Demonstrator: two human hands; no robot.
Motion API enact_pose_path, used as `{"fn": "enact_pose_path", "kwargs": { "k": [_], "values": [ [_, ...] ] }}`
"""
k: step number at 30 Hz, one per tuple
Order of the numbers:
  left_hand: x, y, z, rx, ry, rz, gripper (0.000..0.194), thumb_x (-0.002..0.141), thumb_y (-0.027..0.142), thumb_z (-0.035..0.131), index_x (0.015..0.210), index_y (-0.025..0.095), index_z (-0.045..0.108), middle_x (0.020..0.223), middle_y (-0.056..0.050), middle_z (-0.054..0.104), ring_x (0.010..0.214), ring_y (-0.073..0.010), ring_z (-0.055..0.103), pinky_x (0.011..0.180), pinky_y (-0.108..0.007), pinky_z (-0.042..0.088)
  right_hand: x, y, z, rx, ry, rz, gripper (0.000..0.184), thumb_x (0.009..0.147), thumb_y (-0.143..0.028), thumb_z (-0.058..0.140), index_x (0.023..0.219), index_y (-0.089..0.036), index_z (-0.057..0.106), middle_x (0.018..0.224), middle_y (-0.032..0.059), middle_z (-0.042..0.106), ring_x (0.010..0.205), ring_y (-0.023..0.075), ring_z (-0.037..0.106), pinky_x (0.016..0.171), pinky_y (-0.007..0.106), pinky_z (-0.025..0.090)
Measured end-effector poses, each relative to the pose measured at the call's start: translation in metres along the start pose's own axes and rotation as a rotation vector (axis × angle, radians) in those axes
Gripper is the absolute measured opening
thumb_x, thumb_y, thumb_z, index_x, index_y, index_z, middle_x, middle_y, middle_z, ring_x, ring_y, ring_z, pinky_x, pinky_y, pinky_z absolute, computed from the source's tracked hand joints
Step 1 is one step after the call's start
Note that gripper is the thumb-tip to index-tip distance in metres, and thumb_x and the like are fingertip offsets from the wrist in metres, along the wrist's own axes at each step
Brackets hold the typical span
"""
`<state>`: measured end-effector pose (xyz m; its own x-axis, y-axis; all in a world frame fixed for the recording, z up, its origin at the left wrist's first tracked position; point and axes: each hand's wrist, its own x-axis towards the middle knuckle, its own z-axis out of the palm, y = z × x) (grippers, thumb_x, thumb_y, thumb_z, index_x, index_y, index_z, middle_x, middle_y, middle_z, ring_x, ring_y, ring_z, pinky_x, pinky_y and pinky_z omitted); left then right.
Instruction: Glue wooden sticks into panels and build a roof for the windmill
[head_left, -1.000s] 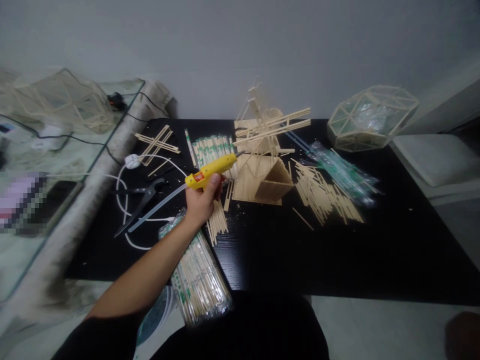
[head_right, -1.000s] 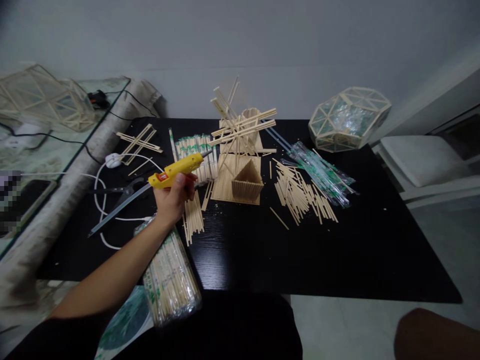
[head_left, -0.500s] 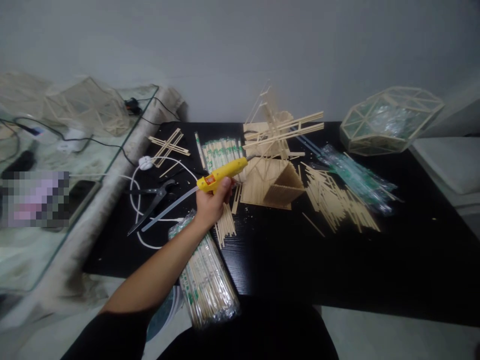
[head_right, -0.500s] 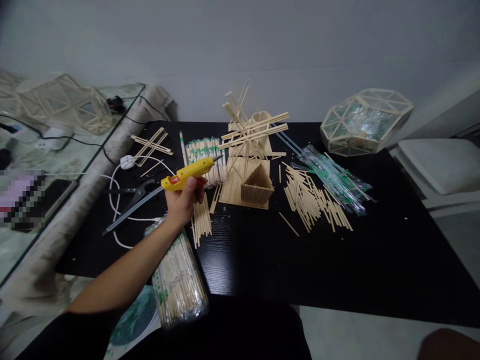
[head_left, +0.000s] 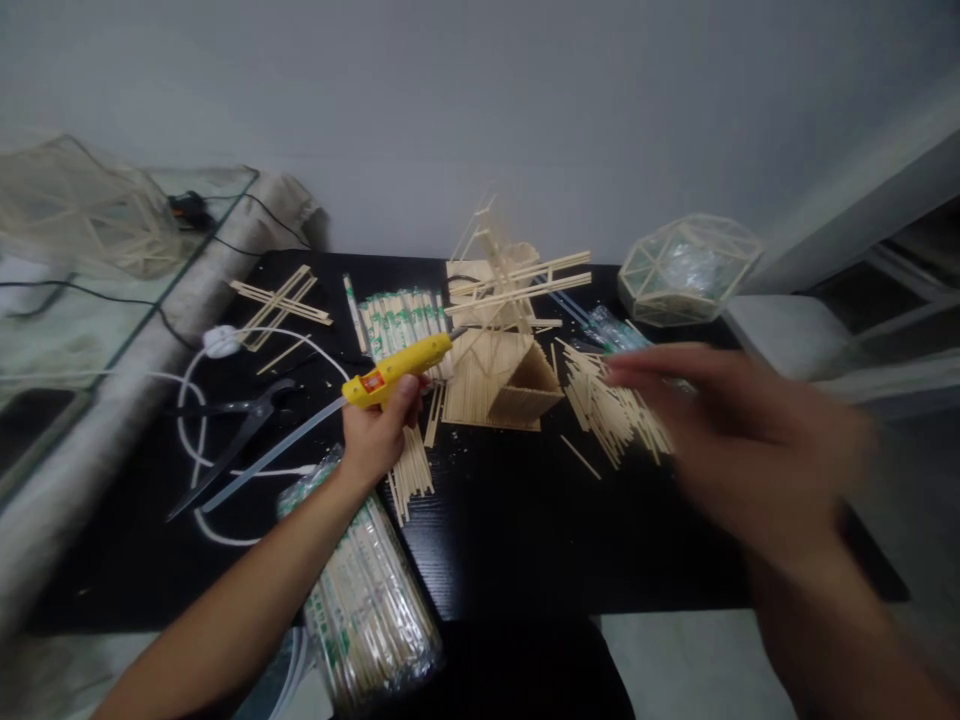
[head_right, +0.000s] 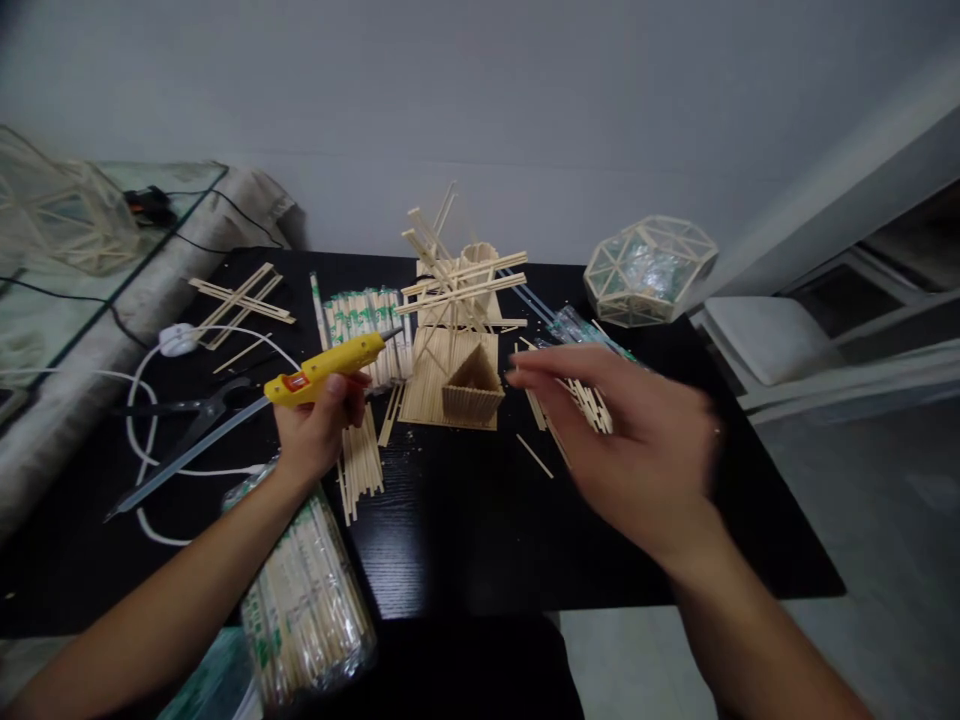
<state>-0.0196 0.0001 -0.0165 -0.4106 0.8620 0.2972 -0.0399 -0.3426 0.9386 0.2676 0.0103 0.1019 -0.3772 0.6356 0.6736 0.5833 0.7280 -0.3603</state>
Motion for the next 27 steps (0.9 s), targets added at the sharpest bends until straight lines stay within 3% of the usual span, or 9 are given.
{"fn": "enact_pose_path", "kwargs": {
  "k": [3, 6, 9, 16, 27],
  "values": [
    [0.000, -0.003, -0.002, 0.014, 0.000, 0.003, 0.042, 0.086, 0.059, 0.081, 0.080, 0.018, 0.079, 0.058, -0.002, 0.064, 0.041, -0.0096, 0.052, 0.037, -0.020, 0.040, 0.003, 0.016, 0.033, -0.010, -0.168, -0.116, 0.027, 0.104, -0.020, 0.064, 0.127, -0.030, 0.073, 0.127, 0.0050, 0.078, 0.119, 0.0242, 0.075, 0.104, 0.044, 0.063],
    [-0.001, -0.005, -0.003, 0.029, -0.011, 0.002, 0.039, 0.088, 0.057, 0.080, 0.081, 0.018, 0.079, 0.061, -0.002, 0.065, 0.044, -0.0105, 0.054, 0.038, -0.021, 0.043, 0.001, 0.032, 0.063, -0.017, -0.323, -0.220, 0.039, 0.103, -0.028, 0.066, 0.142, -0.024, 0.065, 0.148, 0.0125, 0.068, 0.145, 0.0329, 0.058, 0.118, 0.059, 0.052],
    [-0.001, -0.004, -0.003, 0.040, -0.020, 0.011, 0.039, 0.088, 0.056, 0.079, 0.080, 0.018, 0.079, 0.060, -0.002, 0.064, 0.043, -0.0105, 0.054, 0.038, -0.021, 0.043, -0.001, 0.040, 0.078, -0.045, -0.405, -0.245, 0.045, 0.104, -0.030, 0.064, 0.149, -0.022, 0.060, 0.155, 0.0148, 0.061, 0.152, 0.0344, 0.050, 0.124, 0.066, 0.043],
    [-0.001, -0.001, -0.001, 0.050, -0.026, 0.010, 0.040, 0.089, 0.057, 0.079, 0.081, 0.018, 0.079, 0.055, 0.001, 0.061, 0.042, -0.0094, 0.053, 0.039, -0.020, 0.043, -0.009, 0.045, 0.091, -0.036, -0.371, -0.260, 0.048, 0.108, -0.021, 0.054, 0.156, -0.021, 0.052, 0.158, 0.0118, 0.060, 0.156, 0.0282, 0.045, 0.126, 0.057, 0.044],
    [-0.003, -0.005, 0.000, 0.036, -0.009, 0.006, 0.040, 0.091, 0.058, 0.078, 0.082, 0.019, 0.079, 0.065, -0.003, 0.068, 0.044, -0.0086, 0.053, 0.038, -0.021, 0.041, -0.016, 0.053, 0.096, -0.027, -0.358, -0.271, 0.062, 0.107, -0.011, 0.050, 0.165, -0.028, 0.039, 0.160, 0.0088, 0.058, 0.158, 0.0263, 0.042, 0.130, 0.058, 0.040]
  ]
}}
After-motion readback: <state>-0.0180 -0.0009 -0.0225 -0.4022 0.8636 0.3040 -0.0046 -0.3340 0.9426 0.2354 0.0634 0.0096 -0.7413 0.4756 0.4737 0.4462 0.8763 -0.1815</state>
